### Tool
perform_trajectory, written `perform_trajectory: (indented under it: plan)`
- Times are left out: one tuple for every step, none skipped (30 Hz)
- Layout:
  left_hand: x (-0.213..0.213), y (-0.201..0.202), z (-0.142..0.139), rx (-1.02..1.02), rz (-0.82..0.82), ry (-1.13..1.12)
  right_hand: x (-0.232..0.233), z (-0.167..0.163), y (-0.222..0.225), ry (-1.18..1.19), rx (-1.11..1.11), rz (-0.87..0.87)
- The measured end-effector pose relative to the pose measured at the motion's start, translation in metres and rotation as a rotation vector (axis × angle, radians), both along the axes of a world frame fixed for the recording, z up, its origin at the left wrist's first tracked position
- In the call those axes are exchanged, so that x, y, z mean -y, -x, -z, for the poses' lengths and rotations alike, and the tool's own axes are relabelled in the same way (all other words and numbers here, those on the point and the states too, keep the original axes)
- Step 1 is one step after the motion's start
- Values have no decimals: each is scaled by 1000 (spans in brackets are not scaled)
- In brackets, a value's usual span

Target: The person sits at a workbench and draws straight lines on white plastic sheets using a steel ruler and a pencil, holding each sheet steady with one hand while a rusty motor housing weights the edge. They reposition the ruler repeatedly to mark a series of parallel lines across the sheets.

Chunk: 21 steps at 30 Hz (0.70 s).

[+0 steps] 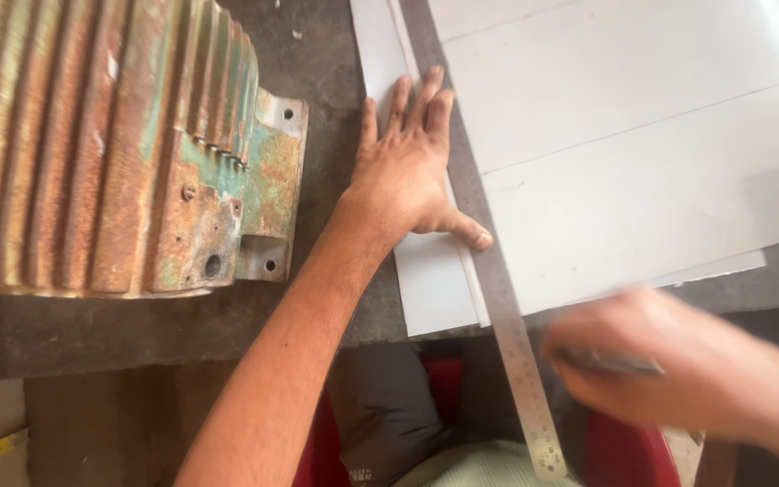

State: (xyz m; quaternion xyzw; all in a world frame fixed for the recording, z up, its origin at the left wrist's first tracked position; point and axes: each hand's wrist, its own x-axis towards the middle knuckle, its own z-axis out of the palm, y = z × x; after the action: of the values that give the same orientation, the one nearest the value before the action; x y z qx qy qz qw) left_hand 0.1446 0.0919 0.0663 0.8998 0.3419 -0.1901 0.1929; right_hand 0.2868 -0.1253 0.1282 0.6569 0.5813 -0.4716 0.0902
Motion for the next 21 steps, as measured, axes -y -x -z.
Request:
perform_trajectory:
  plan:
    - [1, 0, 0, 39, -15, -11, 12, 0, -7, 15, -65, 27]
    - [2, 2, 0, 79, -23, -19, 24, 0, -17, -73, -110, 98]
    - [3, 2, 0, 119, -30, -27, 35, 0, -27, -163, -157, 160]
    - [2, 1, 0, 105, -25, -15, 42, 3, -39, -365, -181, 255]
    - [1, 0, -1, 89, -22, -9, 46, 8, -46, -573, -206, 345]
    - [0, 0, -1, 72, -20, -2, 48, 17, -51, -679, -150, 452]
    - [-1, -1, -1, 75, -17, -13, 47, 27, -54, -777, -95, 561]
    - [-1, -2, -1, 75, -14, -20, 48, 36, -55, -869, -40, 672]
    - [-2, -2, -1, 75, -12, -27, 48, 45, -54, -937, -72, 651]
    - [-2, -2, -1, 82, -20, -27, 47, 53, -53, -1005, -104, 629]
    - [-2, -2, 0, 88, -26, -26, 46, 60, -52, -1073, -136, 607]
    - [-2, -2, 0, 96, -34, -27, 42, 67, -50, -1080, -103, 628]
    - [-2, -2, 0, 90, -33, -29, 39, 72, -48, -1083, -68, 646]
    - [-2, -2, 0, 82, -33, -27, 38, 74, -47, -1081, -36, 666]
    - [-2, -3, 0, 74, -36, -26, 38, 74, -46, -1117, -26, 647]
    - [-2, -3, -1, 75, -36, -33, 38, 74, -44, -1151, -17, 627]
    - [-2, -4, -1, 74, -32, -37, 40, 72, -43, -1181, -7, 614]
    - [-1, -5, -1, 71, -24, -41, 41, 70, -41, -1184, -4, 603]
    - [-1, -6, -1, 64, -19, -39, 42, 67, -40, -1190, 1, 591]
    - [-2, -7, -2, 59, -15, -40, 42, 64, -39, -1198, 7, 577]
    - [-1, -9, -2, 55, -13, -39, 42, 61, -38, -1201, -3, 587]
